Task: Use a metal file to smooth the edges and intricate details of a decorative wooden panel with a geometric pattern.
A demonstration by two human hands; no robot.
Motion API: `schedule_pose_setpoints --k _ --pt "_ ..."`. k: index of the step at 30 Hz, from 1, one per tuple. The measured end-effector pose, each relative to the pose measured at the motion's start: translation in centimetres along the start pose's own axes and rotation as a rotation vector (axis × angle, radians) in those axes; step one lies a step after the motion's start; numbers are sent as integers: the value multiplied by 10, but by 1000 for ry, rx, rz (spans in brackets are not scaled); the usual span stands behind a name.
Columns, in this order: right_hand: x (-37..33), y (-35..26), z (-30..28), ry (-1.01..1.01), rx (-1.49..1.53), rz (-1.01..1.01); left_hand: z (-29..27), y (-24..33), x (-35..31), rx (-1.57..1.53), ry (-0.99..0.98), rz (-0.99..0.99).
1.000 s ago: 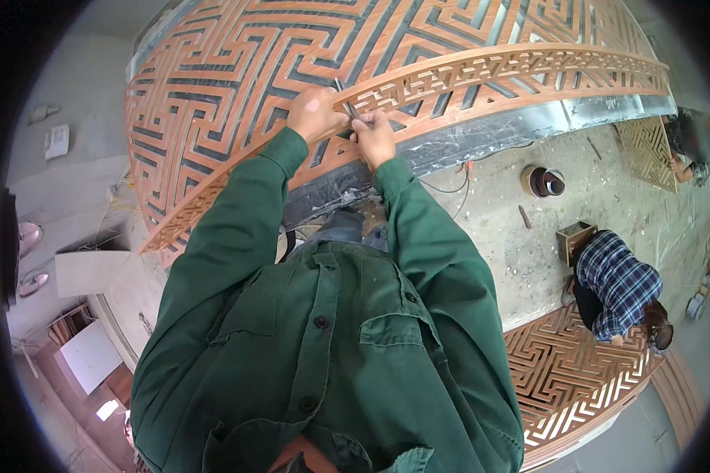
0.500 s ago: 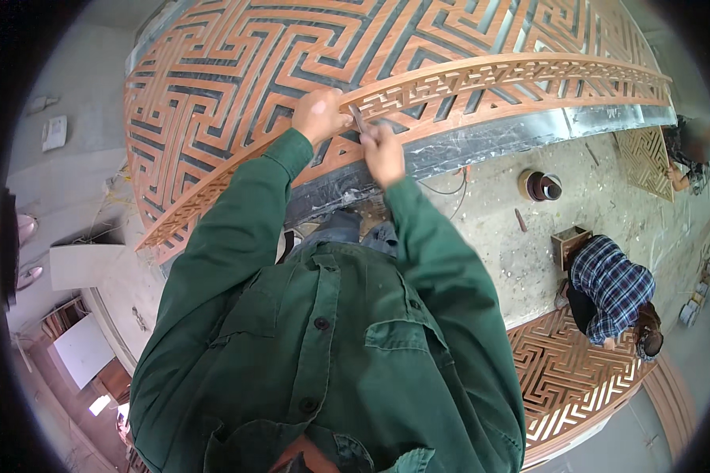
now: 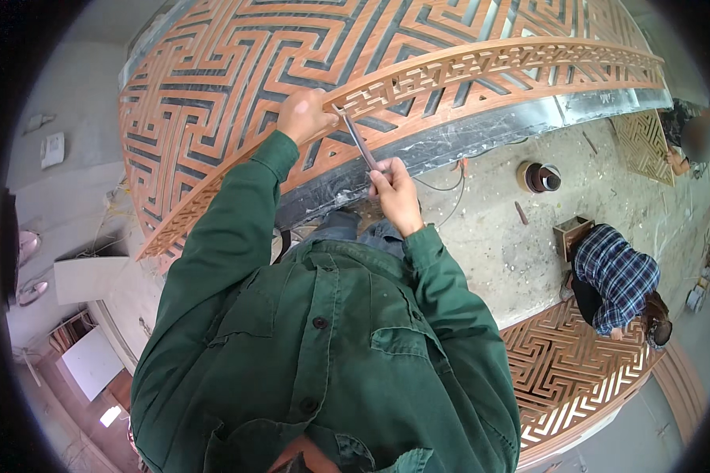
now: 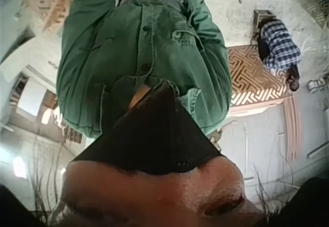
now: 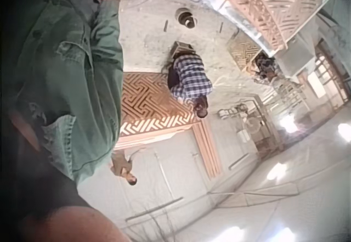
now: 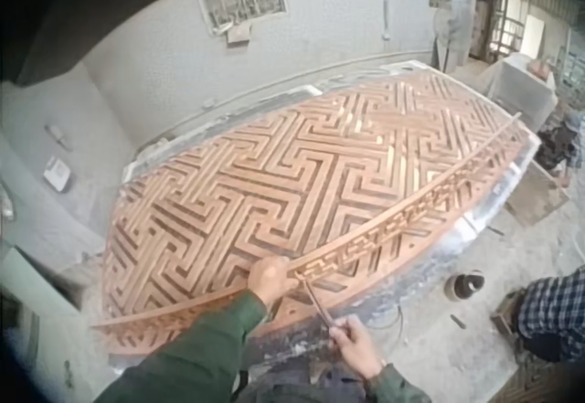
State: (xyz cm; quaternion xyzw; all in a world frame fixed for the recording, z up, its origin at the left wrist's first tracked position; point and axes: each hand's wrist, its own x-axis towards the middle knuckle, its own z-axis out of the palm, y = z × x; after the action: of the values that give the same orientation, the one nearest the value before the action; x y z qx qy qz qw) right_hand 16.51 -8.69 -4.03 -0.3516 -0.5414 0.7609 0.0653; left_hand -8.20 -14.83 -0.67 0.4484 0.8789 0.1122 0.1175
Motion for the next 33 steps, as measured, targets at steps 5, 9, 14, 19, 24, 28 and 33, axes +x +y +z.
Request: schedule_pose_setpoints --k 5,9,14,19,24,28,33 --pt "15 -5 11 -52 42 27 0 3 2 9 -18 -17" --pt "35 -3 23 -38 -9 31 5 -2 1 3 -14 -48" --pt "39 -32 35 -62 -232 -30 -3 -5 8 2 -55 -60" --pt "9 -66 39 -49 90 124 -7 -3 7 -27 -60 -39" --pt "57 -73 52 -67 158 158 1 -1 -2 -23 39 -15" --pt "61 -72 59 -29 313 182 5 -6 -2 -54 62 -16" --pt "16 -64 41 6 287 185 6 -4 -4 -45 36 -19"
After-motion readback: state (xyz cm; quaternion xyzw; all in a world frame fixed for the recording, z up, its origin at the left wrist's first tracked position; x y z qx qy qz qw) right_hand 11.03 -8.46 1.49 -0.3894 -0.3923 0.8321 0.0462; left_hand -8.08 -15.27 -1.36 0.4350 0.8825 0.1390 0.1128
